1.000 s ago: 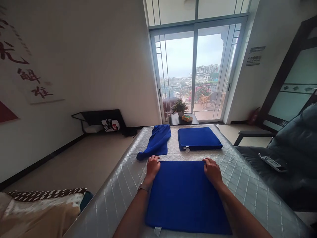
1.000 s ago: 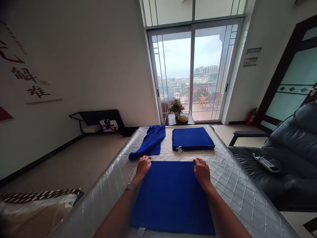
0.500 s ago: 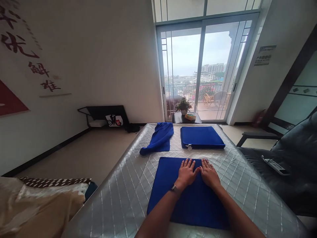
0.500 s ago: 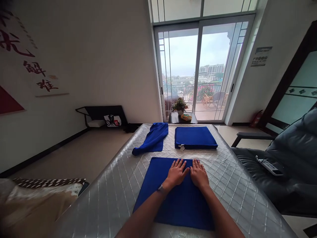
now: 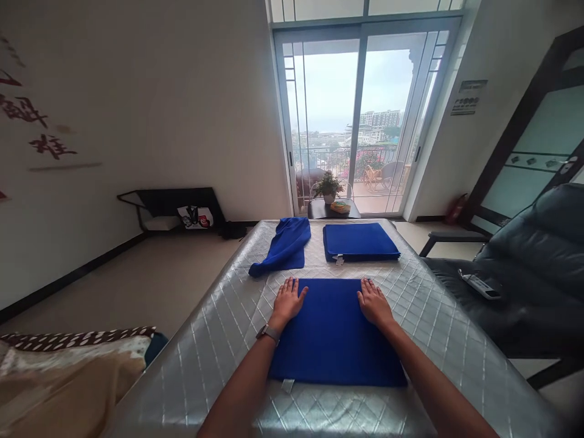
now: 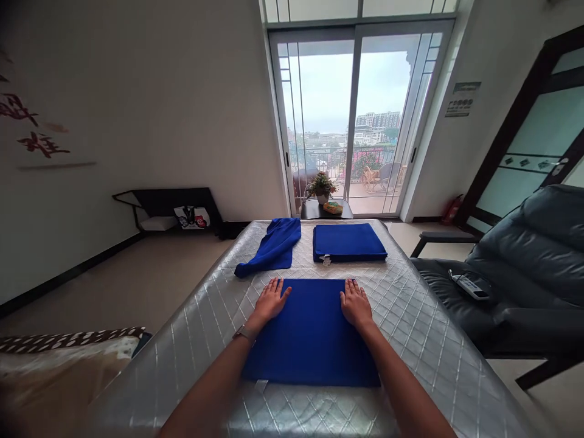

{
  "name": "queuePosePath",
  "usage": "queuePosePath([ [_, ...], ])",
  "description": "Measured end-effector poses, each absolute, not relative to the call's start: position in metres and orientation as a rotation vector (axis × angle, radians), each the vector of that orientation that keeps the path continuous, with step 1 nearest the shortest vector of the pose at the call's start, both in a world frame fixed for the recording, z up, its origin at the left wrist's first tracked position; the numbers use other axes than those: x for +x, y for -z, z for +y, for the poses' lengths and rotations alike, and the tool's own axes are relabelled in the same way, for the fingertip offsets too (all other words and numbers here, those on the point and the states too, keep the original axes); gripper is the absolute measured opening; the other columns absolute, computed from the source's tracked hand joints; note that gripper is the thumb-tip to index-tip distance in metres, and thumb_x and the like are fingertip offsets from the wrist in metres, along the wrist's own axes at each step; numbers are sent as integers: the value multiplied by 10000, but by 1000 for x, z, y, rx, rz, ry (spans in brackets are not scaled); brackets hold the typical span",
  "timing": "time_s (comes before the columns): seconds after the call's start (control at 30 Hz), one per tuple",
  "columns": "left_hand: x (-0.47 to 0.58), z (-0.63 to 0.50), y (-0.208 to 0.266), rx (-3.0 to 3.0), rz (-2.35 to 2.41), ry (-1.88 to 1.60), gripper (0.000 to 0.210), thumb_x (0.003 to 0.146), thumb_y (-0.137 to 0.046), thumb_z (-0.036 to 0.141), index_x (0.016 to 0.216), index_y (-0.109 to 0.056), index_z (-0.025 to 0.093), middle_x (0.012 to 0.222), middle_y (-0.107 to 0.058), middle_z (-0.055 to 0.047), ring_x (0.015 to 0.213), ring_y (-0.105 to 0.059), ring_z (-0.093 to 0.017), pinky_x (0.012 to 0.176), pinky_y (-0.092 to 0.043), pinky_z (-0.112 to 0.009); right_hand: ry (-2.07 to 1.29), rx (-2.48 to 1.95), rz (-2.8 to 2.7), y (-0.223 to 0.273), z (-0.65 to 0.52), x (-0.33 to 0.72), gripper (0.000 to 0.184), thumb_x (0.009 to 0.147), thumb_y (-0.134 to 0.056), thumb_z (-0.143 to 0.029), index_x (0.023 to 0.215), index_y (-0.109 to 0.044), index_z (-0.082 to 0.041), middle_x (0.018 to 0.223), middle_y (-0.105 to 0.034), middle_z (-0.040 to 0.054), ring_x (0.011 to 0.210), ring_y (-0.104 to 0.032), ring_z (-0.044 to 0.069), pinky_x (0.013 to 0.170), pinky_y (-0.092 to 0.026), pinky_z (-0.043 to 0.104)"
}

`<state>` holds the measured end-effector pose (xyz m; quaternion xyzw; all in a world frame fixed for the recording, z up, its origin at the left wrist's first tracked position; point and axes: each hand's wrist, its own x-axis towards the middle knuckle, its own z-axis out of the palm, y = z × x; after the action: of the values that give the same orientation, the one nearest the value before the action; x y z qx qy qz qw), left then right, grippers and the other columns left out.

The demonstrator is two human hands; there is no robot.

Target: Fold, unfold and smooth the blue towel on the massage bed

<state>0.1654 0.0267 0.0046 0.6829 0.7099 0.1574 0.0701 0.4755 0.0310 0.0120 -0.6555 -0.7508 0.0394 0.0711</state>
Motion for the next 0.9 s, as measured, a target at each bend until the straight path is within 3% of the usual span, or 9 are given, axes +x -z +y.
queuePosePath([
  [0.13, 192, 30, -18, 2051, 2178, -552, 709, 1007, -338, 559, 1504, -442, 64, 1602, -384, -208, 1529, -240, -352, 1250, -193, -509, -171, -2002, -2280, -10, 21, 476, 659, 1033, -201, -385, 1598, -246, -48, 1676, -199, 108, 1551, -146, 220, 1248, -126, 400],
  [0.23, 260, 27, -23, 2266, 1921, -618, 688, 1023, -277, 557, 1518, -438, 108, 1605, -395, -175, 1531, -256, -305, 1254, -219, -465, -158, -2002, -2252, -5, 20, 478, 658, 1032, -213, -389, 1598, -257, -58, 1672, -209, 117, 1550, -150, 222, 1247, -134, 406],
  [0.33, 340, 20, -20, 2434, 1596, -570, 661, 1038, -224, 531, 1550, -391, 148, 1615, -384, -151, 1520, -294, -276, 1244, -257, -472, -132, -1943, -2284, 0, 19, 482, 629, 999, -290, -294, 1592, -296, -84, 1671, -214, 115, 1551, -144, 218, 1247, -139, 406],
  [0.43, 376, 16, -12, 2439, 1579, -499, 662, 1047, -158, 495, 1564, -361, 135, 1606, -397, -161, 1517, -301, -256, 1240, -269, -465, -123, -1892, -2310, 2, 19, 484, 653, 942, -367, -223, 1588, -329, -133, 1670, -223, 94, 1549, -154, 213, 1243, -159, 392],
  [0.73, 222, -16, -8, 2145, 2059, -486, 728, 1003, -240, 616, 1555, -387, 164, 1621, -374, -149, 1529, -256, -317, 1251, -188, -527, -159, -1993, -2219, -19, 13, 472, 636, 1016, -236, -335, 1581, -303, -51, 1654, -264, 136, 1541, -190, 205, 1239, -145, 395],
  [0.9, 165, -41, -1, 2049, 2171, -463, 787, 999, -262, 622, 1555, -348, 71, 1650, -274, -194, 1542, -220, -293, 1257, -180, -467, -69, -1989, -2220, -23, -6, 472, 624, 1019, -201, -286, 1588, -278, -41, 1668, -215, 125, 1552, -138, 208, 1250, -70, 405],
])
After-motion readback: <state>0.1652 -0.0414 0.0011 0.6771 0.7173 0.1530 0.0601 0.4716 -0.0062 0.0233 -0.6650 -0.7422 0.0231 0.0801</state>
